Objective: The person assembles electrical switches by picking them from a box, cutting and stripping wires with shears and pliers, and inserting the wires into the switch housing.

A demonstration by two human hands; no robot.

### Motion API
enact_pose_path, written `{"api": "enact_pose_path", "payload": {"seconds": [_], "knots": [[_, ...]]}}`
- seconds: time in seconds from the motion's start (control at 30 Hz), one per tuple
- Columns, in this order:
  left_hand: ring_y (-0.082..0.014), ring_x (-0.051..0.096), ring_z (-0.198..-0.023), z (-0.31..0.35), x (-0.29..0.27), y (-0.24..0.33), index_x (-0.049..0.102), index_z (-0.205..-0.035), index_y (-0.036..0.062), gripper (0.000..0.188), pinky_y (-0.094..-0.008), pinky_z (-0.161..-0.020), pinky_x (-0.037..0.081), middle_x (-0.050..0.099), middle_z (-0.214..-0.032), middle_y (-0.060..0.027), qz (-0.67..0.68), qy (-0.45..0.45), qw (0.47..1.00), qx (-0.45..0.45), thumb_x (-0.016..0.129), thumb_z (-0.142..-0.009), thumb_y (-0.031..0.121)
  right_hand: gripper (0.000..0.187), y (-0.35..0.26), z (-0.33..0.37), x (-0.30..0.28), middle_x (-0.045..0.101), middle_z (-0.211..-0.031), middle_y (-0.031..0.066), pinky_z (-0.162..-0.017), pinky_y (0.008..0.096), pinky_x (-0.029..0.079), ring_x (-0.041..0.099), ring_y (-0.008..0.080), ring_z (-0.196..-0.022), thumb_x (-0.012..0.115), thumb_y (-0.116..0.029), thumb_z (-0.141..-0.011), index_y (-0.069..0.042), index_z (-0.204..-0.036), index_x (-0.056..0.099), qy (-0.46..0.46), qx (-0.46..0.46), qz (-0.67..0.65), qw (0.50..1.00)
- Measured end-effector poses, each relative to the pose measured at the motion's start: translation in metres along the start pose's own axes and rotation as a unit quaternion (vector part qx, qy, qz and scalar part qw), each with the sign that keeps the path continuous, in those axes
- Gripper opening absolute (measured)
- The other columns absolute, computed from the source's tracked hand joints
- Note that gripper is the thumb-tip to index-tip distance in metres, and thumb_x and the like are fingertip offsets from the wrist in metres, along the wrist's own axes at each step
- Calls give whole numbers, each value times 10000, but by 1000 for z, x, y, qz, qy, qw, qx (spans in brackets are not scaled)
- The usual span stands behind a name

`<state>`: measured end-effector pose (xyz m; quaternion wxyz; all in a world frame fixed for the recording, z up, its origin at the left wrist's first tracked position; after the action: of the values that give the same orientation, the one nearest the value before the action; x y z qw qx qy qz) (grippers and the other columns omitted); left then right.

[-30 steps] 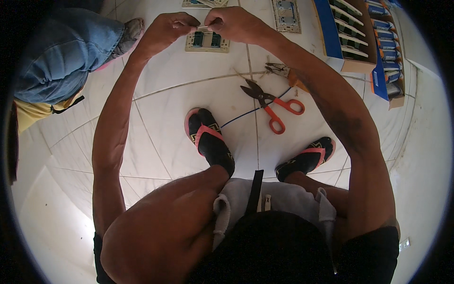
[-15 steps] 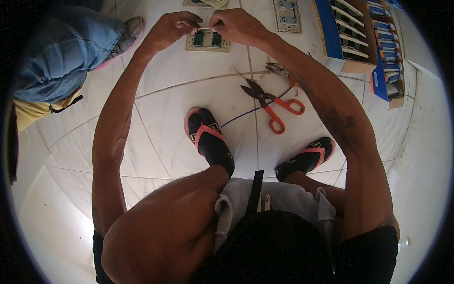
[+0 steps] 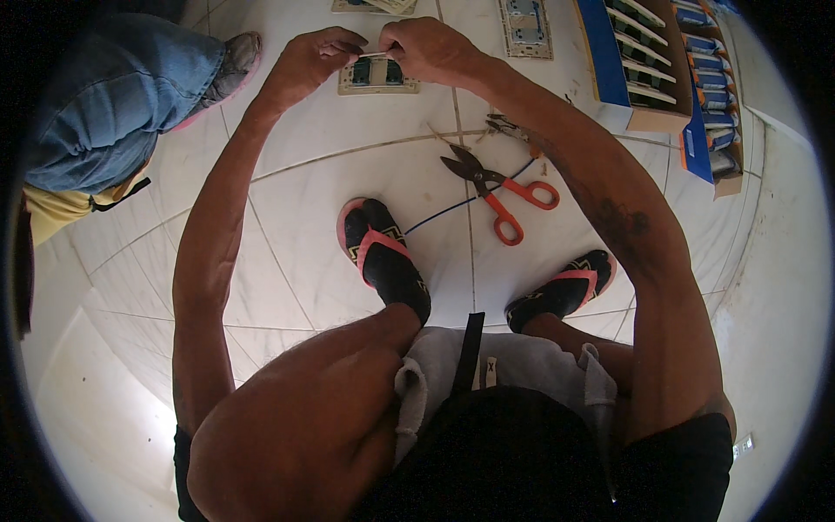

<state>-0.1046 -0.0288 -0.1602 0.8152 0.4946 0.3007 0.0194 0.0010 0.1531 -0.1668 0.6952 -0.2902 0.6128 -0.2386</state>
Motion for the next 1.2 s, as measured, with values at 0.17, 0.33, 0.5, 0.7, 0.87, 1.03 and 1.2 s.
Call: {"api": "enact_pose_path", "payload": {"seconds": [0.17, 0.33, 0.5, 0.7, 0.87, 1.03, 1.2], "knots": [[-144, 680, -963, 6, 7, -5, 680, -1171, 37, 253, -282, -893, 517, 733, -1011, -72, 13, 38, 999, 28, 654, -926, 93, 134, 1, -1, -2, 705, -905, 130, -767, 418, 534, 678, 314, -852, 608, -130, -908, -64, -1003, 676, 27, -38, 21, 999], [-129, 672, -946, 11, 14, -9, 684, -1160, 35, 245, -271, -884, 517, 731, -994, -65, 43, 60, 997, 30, 669, -925, 104, 143, 2, 0, -2, 696, -947, 133, -768, 378, 530, 677, 286, -855, 623, -120, -925, -30, -1030, 656, 5, -23, 6, 1000], [-120, 668, -944, 13, 14, -11, 684, -1151, 30, 241, -261, -860, 524, 733, -991, -55, 21, 84, 996, 33, 667, -924, 110, 136, 0, 2, -1, 705, -907, 130, -744, 411, 529, 676, 304, -832, 632, -143, -906, -58, -1000, 679, -1, -14, -24, 1000], [-115, 669, -932, 16, 16, -2, 683, -1147, 34, 236, -260, -840, 532, 739, -987, -57, 12, 96, 995, 4, 663, -924, 109, 123, 0, 5, 0, 704, -905, 120, -740, 413, 529, 674, 306, -826, 636, -129, -896, -58, -990, 674, 15, -29, -16, 999], [-120, 674, -933, 15, 19, -7, 680, -1144, 27, 230, -265, -838, 538, 739, -1001, -73, 38, 100, 994, 4, 661, -926, 99, 106, 1, 6, 2, 698, -898, 114, -738, 422, 527, 669, 315, -831, 632, -125, -891, -59, -968, 661, 37, -68, -5, 997], [-121, 676, -921, 19, 19, -10, 676, -1147, 23, 233, -264, -822, 544, 738, -1011, -86, 40, 112, 993, 16, 663, -927, 98, 107, 1, 7, 6, 697, -902, 110, -738, 422, 525, 665, 317, -843, 630, -116, -884, -73, -979, 655, 47, -66, -4, 997], [-118, 683, -891, 22, 21, -4, 680, -1145, 30, 240, -262, -794, 549, 740, -1010, -78, 38, 116, 992, -11, 674, -927, 132, 104, 4, 8, 6, 671, -935, 102, -731, 388, 526, 661, 298, -828, 640, -100, -904, -71, -1002, 624, 33, -52, -1, 998]]}}
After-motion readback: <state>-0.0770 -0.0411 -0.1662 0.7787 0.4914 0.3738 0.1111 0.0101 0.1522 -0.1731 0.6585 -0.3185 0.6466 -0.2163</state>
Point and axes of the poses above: each hand's wrist, its own z-axis away from the middle knuckle, its own x-axis out of the palm, y = z × x, the point moved 2 cm from there along -z, towards the middle knuckle
